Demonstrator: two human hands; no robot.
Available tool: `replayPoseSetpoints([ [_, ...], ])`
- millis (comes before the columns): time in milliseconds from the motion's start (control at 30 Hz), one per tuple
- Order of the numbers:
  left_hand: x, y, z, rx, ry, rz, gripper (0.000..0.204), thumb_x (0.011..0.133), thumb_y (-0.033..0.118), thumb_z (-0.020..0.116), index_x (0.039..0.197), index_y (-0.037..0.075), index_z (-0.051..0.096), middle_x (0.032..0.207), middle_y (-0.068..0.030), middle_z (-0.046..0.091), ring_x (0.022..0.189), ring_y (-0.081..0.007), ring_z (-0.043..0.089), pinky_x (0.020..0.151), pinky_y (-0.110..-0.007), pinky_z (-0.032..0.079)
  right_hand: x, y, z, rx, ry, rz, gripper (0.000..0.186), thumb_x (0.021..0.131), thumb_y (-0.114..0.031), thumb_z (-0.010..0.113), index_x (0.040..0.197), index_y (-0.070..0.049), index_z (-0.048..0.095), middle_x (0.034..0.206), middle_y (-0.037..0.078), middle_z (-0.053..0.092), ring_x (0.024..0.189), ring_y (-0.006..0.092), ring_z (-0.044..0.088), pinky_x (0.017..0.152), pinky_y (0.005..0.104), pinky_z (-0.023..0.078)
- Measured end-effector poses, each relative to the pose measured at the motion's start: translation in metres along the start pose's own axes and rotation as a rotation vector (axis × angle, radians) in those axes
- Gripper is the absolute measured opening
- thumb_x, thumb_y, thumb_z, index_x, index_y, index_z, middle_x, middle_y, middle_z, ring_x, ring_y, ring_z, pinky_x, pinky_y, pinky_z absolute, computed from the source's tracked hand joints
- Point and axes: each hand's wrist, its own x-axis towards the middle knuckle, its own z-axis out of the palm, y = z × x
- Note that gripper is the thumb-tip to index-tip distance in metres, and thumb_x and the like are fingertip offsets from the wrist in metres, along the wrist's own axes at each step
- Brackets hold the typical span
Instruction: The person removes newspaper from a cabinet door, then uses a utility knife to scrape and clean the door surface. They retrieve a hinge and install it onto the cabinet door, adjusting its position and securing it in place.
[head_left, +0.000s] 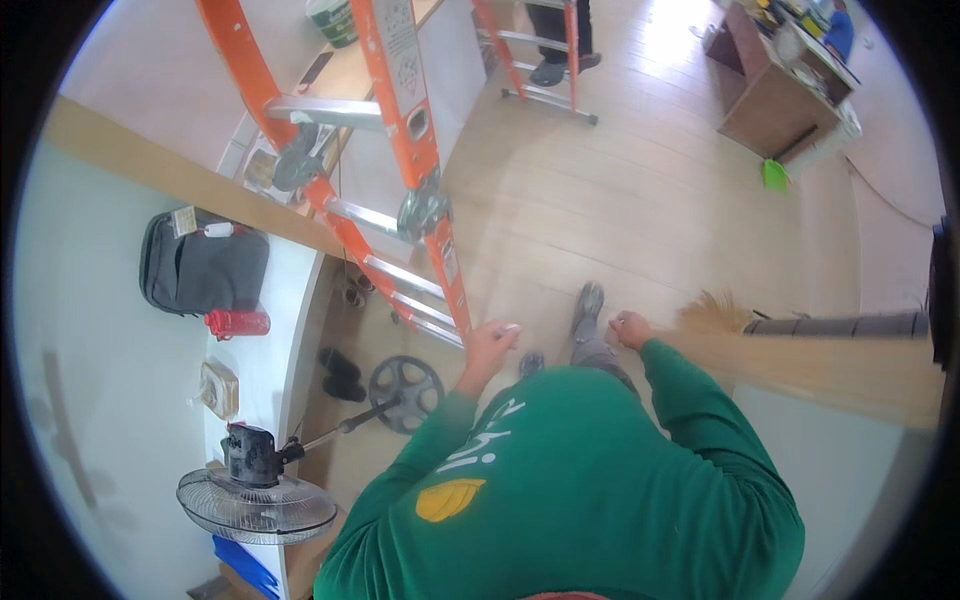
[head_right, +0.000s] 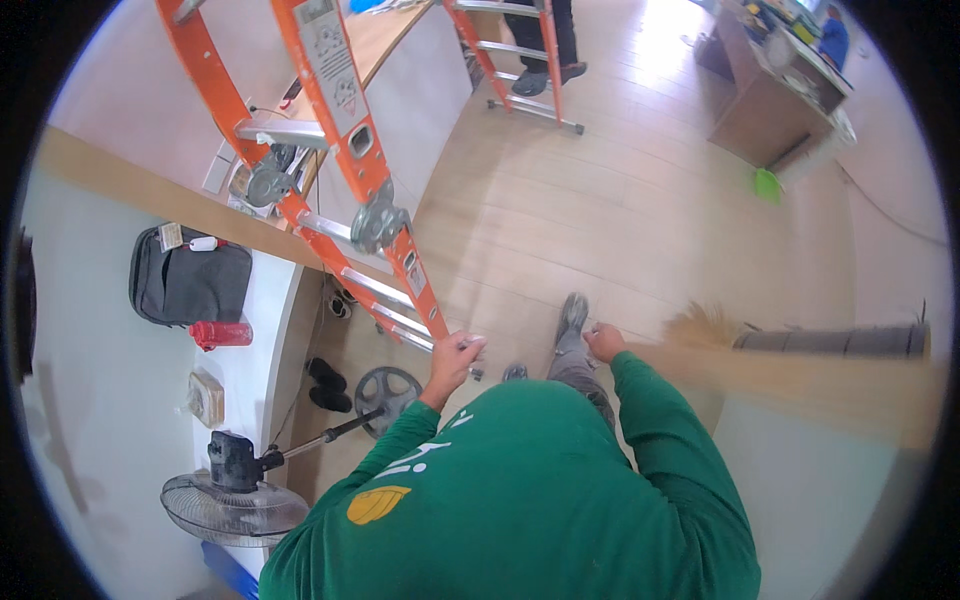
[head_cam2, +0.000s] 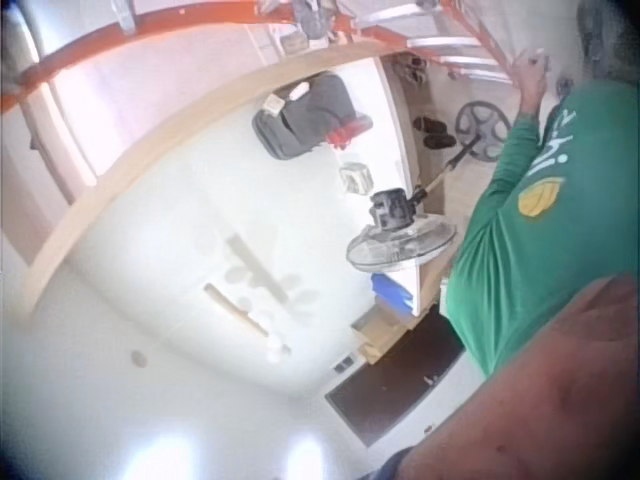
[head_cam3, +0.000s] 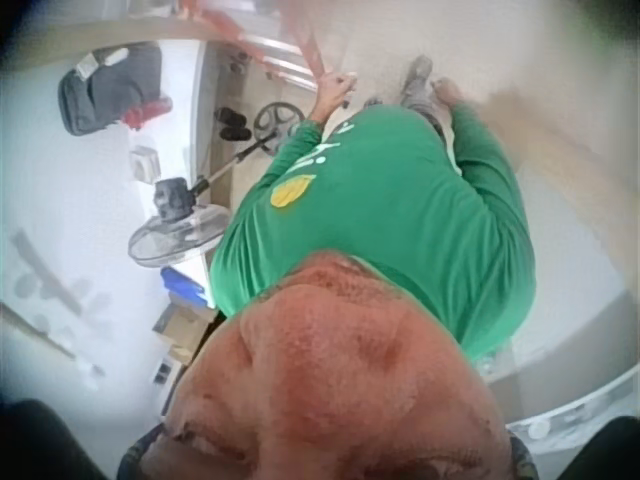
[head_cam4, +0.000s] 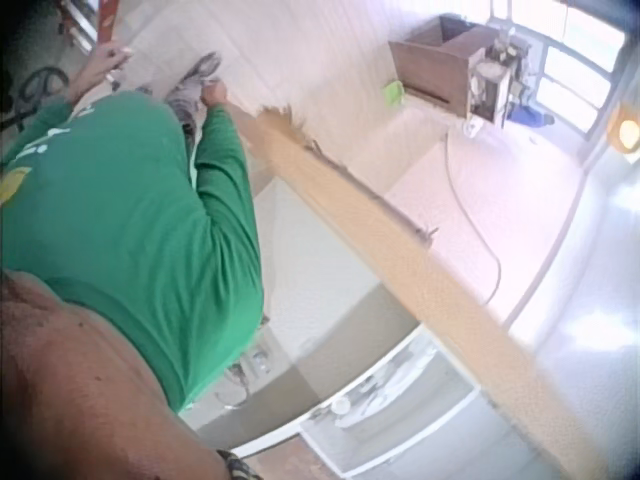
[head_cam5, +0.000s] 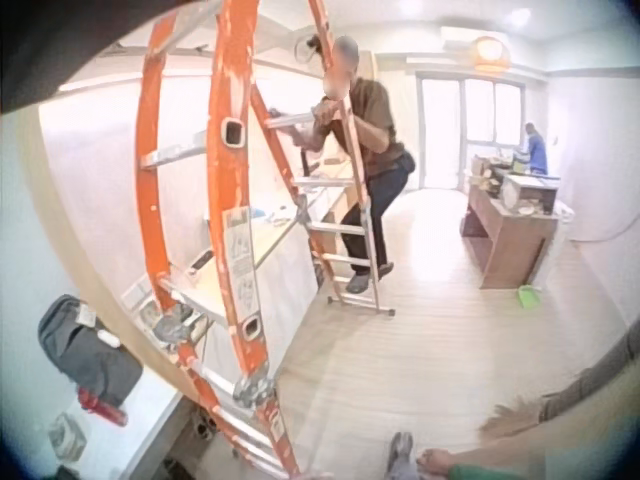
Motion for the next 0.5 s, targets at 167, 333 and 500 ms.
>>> replayPoseSetpoints([
  [167,0.077,0.064,0.057,-0.065,0.070,-0.007,0.022,0.091,0.021,0.075,0.093,-0.001,0.071,0.076,-0.0070,0.072,0.069,-0.0128,0.068,0.064,-0.029,0.053,0.109,-0.018,-0.082,0.246,-0.167,0.328,0.027,0.095,-0.026,0.061,0.101,0.001,0.065,0.084,0.011,0.066,0.064,0.0248,0.067,0.054,0.0413,0.057],
  [333,0.179,0.103,0.082,-0.079,0.386,-0.018,0.025,0.095,0.023,0.070,0.102,-0.001,0.069,0.084,-0.0105,0.072,0.079,-0.0187,0.069,0.072,-0.032,0.054,0.225,0.064,-0.133,-0.326,-0.302,-0.133,0.023,0.097,-0.026,0.060,0.103,-0.004,0.064,0.083,0.010,0.062,0.063,0.0251,0.066,0.051,0.0391,0.055],
  [500,0.326,0.158,0.050,0.272,0.777,0.101,0.029,0.098,0.026,0.065,0.107,-0.001,0.066,0.094,-0.0120,0.072,0.085,-0.0237,0.068,0.076,-0.038,0.053,0.287,0.018,-0.221,0.540,-0.241,0.367,0.028,0.097,-0.027,0.061,0.115,-0.005,0.060,0.088,0.010,0.063,0.059,0.0228,0.062,0.047,0.0354,0.051],
])
